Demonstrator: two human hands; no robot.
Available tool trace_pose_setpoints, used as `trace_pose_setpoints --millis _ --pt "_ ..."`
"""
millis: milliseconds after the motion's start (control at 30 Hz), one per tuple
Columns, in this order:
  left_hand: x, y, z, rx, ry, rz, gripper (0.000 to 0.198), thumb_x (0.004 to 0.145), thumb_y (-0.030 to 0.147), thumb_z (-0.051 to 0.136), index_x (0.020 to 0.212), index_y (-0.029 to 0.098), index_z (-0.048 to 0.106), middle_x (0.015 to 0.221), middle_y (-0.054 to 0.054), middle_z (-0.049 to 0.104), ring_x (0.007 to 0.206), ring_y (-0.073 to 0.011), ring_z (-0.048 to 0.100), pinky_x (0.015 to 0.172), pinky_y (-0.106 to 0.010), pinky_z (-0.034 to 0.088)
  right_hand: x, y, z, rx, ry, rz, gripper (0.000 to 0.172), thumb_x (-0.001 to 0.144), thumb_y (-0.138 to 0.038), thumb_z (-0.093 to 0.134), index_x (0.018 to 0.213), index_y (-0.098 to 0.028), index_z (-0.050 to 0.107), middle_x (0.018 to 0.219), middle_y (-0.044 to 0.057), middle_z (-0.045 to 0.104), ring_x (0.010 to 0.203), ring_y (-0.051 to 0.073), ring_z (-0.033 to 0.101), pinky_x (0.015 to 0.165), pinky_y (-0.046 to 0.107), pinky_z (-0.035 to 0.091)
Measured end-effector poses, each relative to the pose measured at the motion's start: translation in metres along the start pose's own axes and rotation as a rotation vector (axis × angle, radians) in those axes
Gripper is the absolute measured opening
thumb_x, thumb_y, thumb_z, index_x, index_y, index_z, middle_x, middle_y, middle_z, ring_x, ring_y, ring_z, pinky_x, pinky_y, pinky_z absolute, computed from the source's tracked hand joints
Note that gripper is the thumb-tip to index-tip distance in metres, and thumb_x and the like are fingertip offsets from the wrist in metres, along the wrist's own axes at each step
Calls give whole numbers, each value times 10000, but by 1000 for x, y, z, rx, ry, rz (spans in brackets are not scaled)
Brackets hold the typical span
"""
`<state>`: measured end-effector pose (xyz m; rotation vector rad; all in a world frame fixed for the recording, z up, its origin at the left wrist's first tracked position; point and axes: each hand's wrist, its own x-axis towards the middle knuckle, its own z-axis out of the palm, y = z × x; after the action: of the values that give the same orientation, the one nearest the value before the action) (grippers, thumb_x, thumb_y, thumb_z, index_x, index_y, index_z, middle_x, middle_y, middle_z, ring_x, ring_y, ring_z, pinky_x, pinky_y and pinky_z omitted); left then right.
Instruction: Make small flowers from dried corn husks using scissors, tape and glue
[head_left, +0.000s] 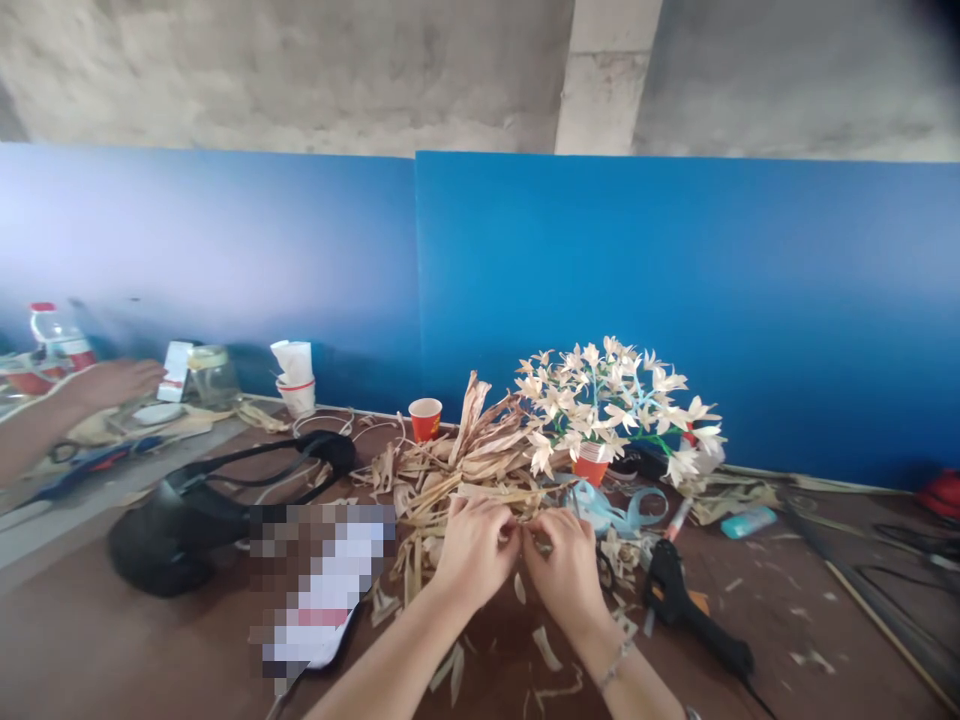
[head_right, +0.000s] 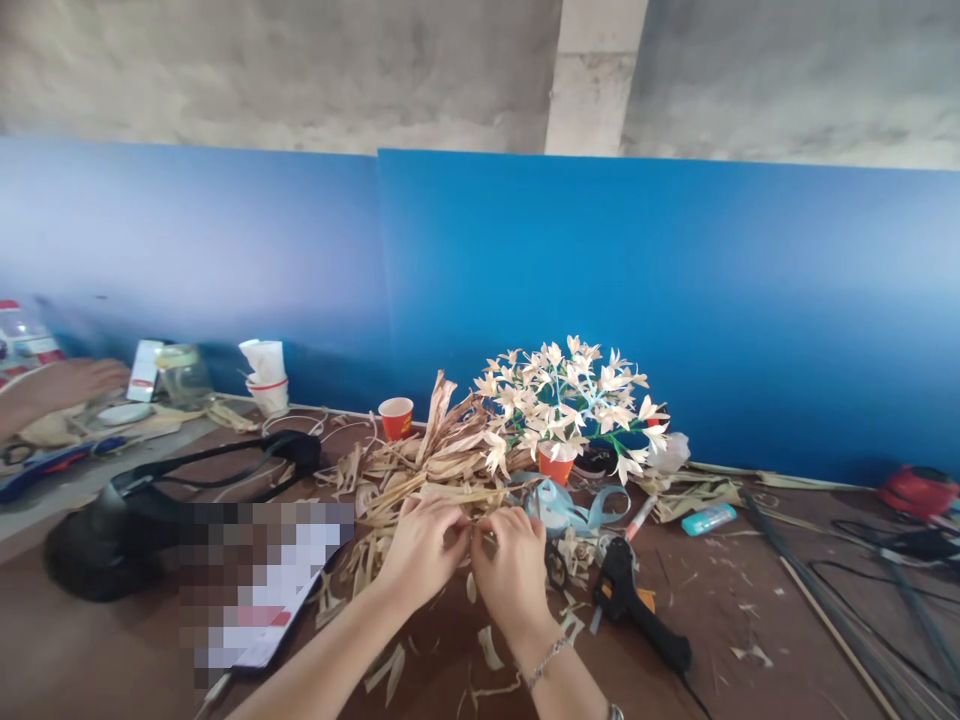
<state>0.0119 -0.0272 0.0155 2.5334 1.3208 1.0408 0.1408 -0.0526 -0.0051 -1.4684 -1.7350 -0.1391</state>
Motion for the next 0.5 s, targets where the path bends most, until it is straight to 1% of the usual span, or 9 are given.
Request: trace_pose_setpoints --millis 100,167,233,333,433,500 --pt "0 -1 1 47 27 -46 102 739 186 525 652 205 574 727 -25 657 801 -210 555 755 -345 311 1 -1 -3 -74 33 36 159 750 -160 514 596 -193 534 640 0 592 706 178 531 688 300 299" --pt "1 -7 -2 87 63 -100 100 732 170 518 660 205 578 762 -33 663 823 -214 553 769 -348 308 3 3 -6 -85 68 54 152 745 -164 519 595 -188 532 642 7 594 705 180 533 695 304 295" --pt "3 -16 -7 132 95 -143 112 740 179 509 658 206 581 754 -29 664 827 -218 548 781 -352 307 5 8 -9 -44 52 36 155 769 -180 504 623 -187 554 673 20 610 721 181 540 702 306 301" --pt "5 -28 -14 176 112 -182 153 769 198 475 670 206 592 740 -33 658 830 -224 543 758 -345 320 6 12 -10 19 -97 -53 172 797 -179 486 679 -206 608 759 19 633 784 181 544 717 304 313" --pt "7 -35 -18 185 130 -201 196 794 208 439 682 197 600 760 -46 659 833 -222 548 739 -335 333 2 10 -7 -30 -240 -117 204 779 -151 506 640 -227 633 775 1 628 822 178 535 725 304 316" --pt "8 -40 -18 172 144 -210 236 813 228 416 672 190 601 750 -51 658 814 -215 553 729 -328 345 0 9 -4 -59 -293 -124 220 766 -144 516 610 -231 644 763 -2 621 830 176 531 726 304 315"
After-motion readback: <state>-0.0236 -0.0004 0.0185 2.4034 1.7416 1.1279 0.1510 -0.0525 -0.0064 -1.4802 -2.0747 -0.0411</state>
